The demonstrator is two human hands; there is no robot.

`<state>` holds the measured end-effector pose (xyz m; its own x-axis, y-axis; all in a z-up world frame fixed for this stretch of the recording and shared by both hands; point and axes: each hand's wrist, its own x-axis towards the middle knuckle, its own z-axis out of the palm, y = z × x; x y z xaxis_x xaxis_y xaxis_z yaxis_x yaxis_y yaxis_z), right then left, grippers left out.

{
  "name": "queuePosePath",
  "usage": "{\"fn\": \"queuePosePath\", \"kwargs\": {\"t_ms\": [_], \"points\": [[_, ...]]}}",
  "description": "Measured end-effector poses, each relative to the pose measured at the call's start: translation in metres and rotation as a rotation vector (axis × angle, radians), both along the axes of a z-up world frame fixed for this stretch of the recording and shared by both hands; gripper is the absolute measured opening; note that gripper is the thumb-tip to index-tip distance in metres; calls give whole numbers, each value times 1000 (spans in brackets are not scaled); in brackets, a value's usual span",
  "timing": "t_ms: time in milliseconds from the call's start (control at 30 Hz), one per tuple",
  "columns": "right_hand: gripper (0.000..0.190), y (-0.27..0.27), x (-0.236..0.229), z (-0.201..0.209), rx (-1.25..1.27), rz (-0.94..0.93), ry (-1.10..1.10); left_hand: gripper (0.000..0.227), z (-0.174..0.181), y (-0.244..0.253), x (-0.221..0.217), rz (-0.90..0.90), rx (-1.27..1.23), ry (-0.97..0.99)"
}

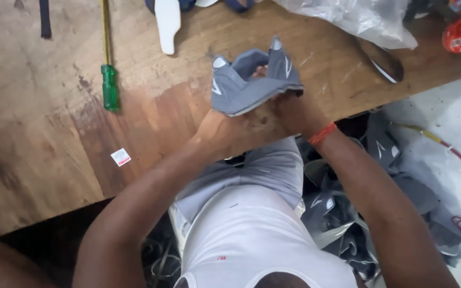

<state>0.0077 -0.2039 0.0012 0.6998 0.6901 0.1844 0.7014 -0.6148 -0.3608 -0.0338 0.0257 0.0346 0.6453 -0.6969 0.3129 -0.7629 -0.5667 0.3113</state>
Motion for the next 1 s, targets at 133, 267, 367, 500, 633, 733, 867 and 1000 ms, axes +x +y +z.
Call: {"fn": "queuePosePath", "kwargs": {"t_ms": [133, 267, 367, 500, 633, 733, 867, 1000], "points": [[34, 16, -3, 10, -54, -346, 189, 31, -8, -3, -1, -145, 600, 118], [40, 39, -15, -21, 299, -232, 42, 31, 54, -7, 5, -102, 338, 434], [51, 16, -9, -2, 22, -14, -217, 21, 1, -3, -2, -69, 167, 286], [41, 12, -10, -19, 131, -429, 125, 20, 41, -14, 0, -178, 402, 208], [36, 3, -18, -33, 48, -224, 7, 20, -52, -16, 3, -60, 240, 130], [45, 3, 0, 6, 46, -297, 94, 19, -112, -8, 11, 37, 284, 6], [43, 40, -2, 54, 426, -338, 569, 22, -125, -21, 16, 44, 185, 275], [55, 39, -5, -2, 369, 25, 245, 23, -85, -66, 5, -157, 59, 443]]}}
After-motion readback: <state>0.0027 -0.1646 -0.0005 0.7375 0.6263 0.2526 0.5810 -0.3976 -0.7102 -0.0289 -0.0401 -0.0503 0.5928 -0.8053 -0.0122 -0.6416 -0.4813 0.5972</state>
